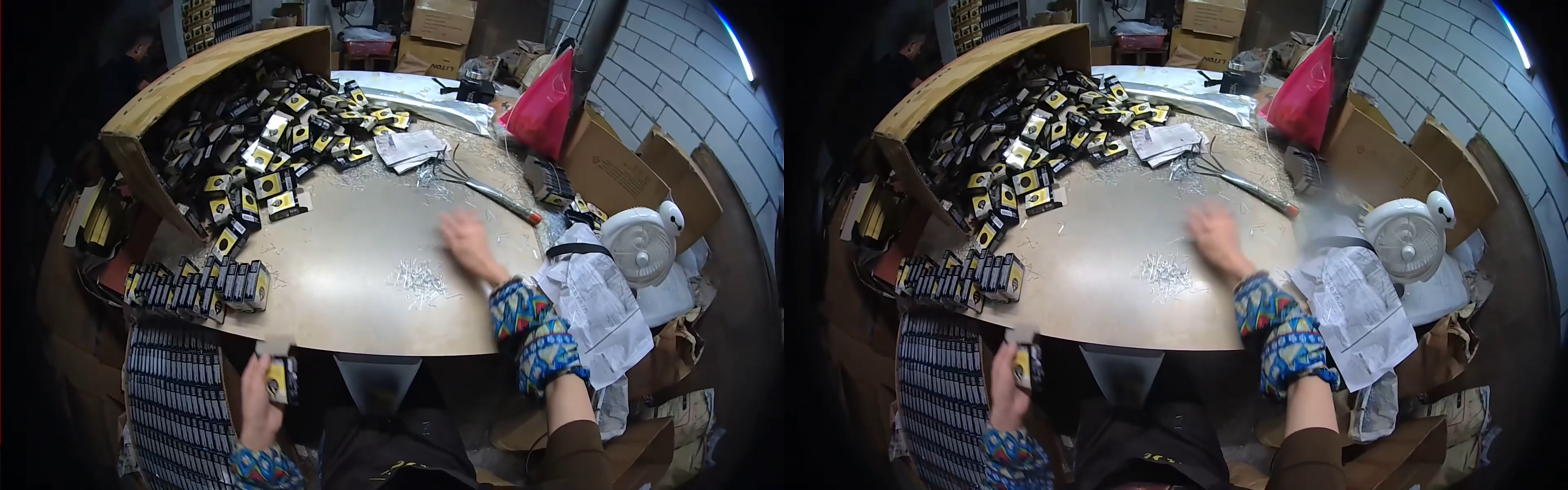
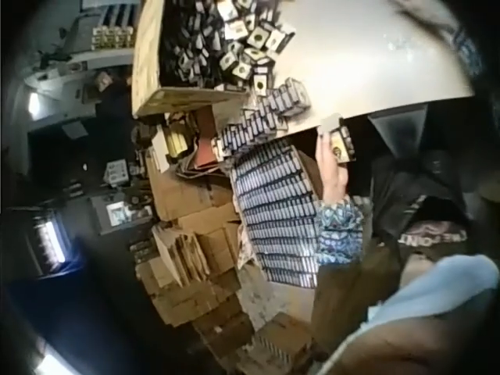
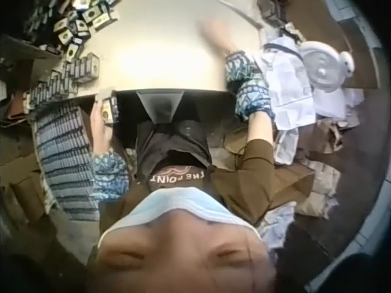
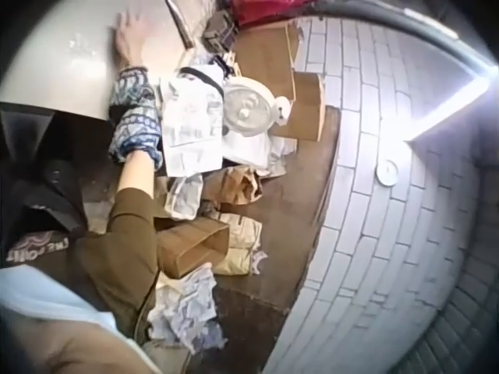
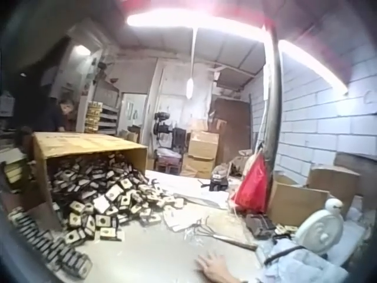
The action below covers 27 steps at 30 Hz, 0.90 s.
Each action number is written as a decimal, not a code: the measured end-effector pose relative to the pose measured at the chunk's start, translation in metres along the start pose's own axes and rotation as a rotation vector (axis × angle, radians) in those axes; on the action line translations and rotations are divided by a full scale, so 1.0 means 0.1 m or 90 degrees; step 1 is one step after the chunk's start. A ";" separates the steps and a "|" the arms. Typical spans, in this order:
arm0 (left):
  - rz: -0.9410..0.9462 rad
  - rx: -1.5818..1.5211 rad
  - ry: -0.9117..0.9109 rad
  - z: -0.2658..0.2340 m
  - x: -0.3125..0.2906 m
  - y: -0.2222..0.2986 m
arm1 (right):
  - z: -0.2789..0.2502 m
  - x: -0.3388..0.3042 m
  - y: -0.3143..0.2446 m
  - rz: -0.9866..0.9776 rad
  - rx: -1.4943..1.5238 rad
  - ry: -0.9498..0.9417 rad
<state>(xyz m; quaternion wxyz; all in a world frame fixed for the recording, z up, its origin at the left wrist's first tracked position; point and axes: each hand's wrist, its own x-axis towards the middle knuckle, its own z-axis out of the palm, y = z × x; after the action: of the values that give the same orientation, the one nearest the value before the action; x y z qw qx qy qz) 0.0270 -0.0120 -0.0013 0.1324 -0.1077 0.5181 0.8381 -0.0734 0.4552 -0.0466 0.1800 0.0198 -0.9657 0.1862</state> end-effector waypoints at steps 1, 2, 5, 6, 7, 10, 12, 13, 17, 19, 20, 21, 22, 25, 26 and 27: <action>-0.040 0.005 -0.005 -0.20 -0.06 -0.18 | -0.08 0.05 0.16 0.095 -0.084 -0.022; -0.058 0.009 0.020 -0.38 -0.15 -0.37 | -0.07 0.10 0.23 0.185 -0.162 -0.048; -0.129 0.038 0.024 -0.42 -0.25 -0.80 | -0.07 0.08 0.60 0.191 -0.157 -0.007; -0.156 0.038 0.018 -0.49 -0.22 -0.95 | -0.05 0.14 0.60 0.208 -0.130 -0.076; -0.221 0.053 -0.002 -0.44 -0.29 -0.94 | 0.02 0.17 0.50 0.208 -0.124 -0.080; -0.246 0.073 -0.030 -0.54 -0.34 -1.15 | 0.20 0.16 0.04 0.094 -0.096 -0.154; -0.249 0.168 -0.045 -0.57 -0.36 -1.23 | 0.26 0.00 -0.21 -0.033 -0.060 -0.140; -0.251 0.207 -0.038 -0.57 -0.36 -1.27 | 0.26 -0.10 -0.28 -0.027 -0.050 -0.167; -0.226 0.318 -0.038 -0.44 -0.33 -1.40 | 0.11 -0.35 -0.36 -0.030 0.251 -0.113; -0.213 0.308 -0.125 -0.44 -0.31 -1.52 | 0.15 -0.43 -0.50 0.020 0.026 -0.001; -0.223 0.308 -0.120 -0.42 -0.31 -1.57 | 0.21 -0.41 -0.61 -0.004 -0.005 0.008; -0.235 0.292 -0.170 -0.38 -0.31 -1.60 | 0.25 -0.41 -0.82 -0.001 -0.001 -0.002; -0.243 0.277 -0.219 -0.33 -0.33 -1.62 | 0.27 -0.39 -1.03 -0.021 0.007 -0.031; -0.257 0.183 -0.214 -0.23 -0.43 -1.67 | 0.45 -0.53 -1.52 -0.092 0.033 -0.047; -0.281 0.138 -0.185 -0.19 -0.45 -1.68 | 0.48 -0.64 -1.66 -0.117 0.046 -0.021; -0.283 0.134 -0.168 -0.20 -0.50 -1.68 | 0.54 -0.77 -1.83 -0.123 0.055 -0.019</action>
<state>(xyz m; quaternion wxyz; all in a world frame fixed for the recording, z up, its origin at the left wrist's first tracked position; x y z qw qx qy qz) 0.1312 0.0367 -0.1356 0.3902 -0.0941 0.5444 0.7366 -0.0004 0.2627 -0.0560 0.1818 0.1234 -0.9529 0.2088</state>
